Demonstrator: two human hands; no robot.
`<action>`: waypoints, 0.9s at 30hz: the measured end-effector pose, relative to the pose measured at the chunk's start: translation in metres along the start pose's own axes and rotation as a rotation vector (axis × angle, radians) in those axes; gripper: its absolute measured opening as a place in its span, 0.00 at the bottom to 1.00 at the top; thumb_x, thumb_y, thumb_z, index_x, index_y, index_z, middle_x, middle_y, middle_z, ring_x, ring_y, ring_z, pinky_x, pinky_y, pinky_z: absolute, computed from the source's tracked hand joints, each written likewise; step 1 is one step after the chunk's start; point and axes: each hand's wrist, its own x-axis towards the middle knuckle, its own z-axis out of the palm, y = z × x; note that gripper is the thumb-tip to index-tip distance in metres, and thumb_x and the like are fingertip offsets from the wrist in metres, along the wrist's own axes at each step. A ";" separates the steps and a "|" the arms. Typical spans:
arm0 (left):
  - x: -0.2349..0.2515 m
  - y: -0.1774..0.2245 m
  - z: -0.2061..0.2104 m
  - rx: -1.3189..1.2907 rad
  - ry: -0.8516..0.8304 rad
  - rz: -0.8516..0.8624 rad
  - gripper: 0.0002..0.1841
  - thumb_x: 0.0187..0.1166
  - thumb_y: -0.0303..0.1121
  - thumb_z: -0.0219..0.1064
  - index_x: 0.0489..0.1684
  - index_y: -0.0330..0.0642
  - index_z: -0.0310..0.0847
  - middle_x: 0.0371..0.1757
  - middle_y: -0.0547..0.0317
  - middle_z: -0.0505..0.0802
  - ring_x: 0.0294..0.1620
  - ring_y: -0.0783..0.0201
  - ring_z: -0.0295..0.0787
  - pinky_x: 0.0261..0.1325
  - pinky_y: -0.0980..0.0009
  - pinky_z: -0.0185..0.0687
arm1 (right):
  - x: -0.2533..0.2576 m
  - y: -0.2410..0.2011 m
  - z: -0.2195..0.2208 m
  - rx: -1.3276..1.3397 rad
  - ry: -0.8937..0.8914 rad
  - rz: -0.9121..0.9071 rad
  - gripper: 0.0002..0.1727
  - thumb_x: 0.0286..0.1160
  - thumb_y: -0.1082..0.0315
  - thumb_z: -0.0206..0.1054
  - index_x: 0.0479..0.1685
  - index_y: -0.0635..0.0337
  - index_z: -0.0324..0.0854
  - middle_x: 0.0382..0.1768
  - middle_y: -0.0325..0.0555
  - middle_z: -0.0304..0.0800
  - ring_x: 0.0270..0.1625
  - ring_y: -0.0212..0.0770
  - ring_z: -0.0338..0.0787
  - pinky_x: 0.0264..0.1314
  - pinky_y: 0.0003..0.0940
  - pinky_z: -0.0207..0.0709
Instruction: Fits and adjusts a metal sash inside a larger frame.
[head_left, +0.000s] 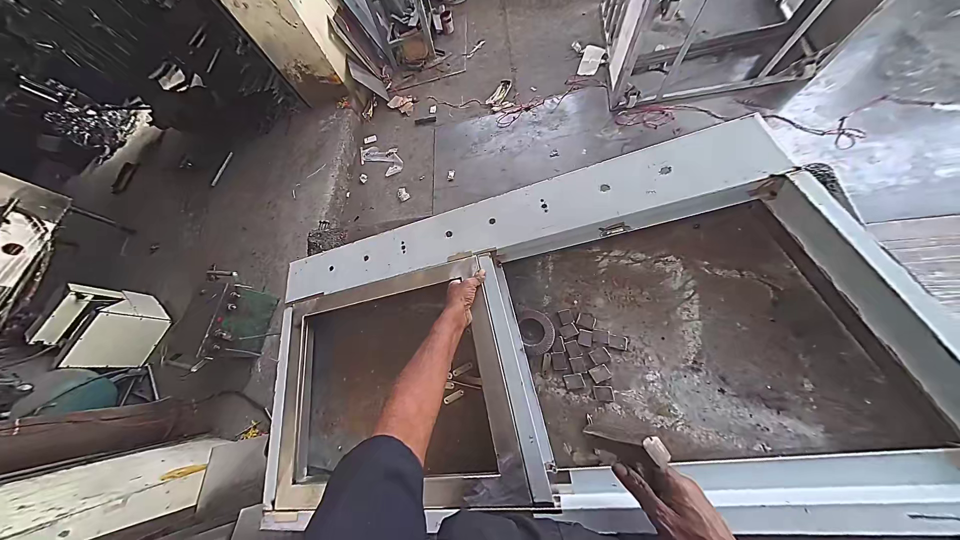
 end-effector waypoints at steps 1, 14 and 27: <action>0.000 -0.001 0.000 -0.003 -0.002 -0.002 0.26 0.74 0.40 0.79 0.63 0.32 0.80 0.53 0.40 0.92 0.52 0.52 0.92 0.57 0.53 0.89 | 0.021 -0.009 -0.002 -0.044 0.025 -0.025 0.27 0.84 0.45 0.59 0.44 0.64 0.85 0.25 0.47 0.84 0.30 0.43 0.86 0.36 0.50 0.78; 0.005 0.000 -0.006 0.109 -0.026 0.009 0.30 0.73 0.46 0.79 0.65 0.30 0.79 0.58 0.38 0.90 0.60 0.50 0.89 0.66 0.51 0.84 | 0.313 -0.196 -0.011 -0.586 -0.030 -0.332 0.30 0.92 0.40 0.43 0.58 0.56 0.78 0.42 0.55 0.88 0.49 0.59 0.90 0.50 0.64 0.80; -0.003 0.006 -0.007 0.132 -0.032 -0.016 0.32 0.74 0.46 0.78 0.68 0.29 0.77 0.61 0.37 0.89 0.63 0.49 0.87 0.69 0.51 0.81 | 0.330 -0.214 0.004 -0.717 -0.041 -0.367 0.28 0.92 0.41 0.44 0.55 0.56 0.77 0.39 0.55 0.88 0.46 0.59 0.91 0.44 0.63 0.80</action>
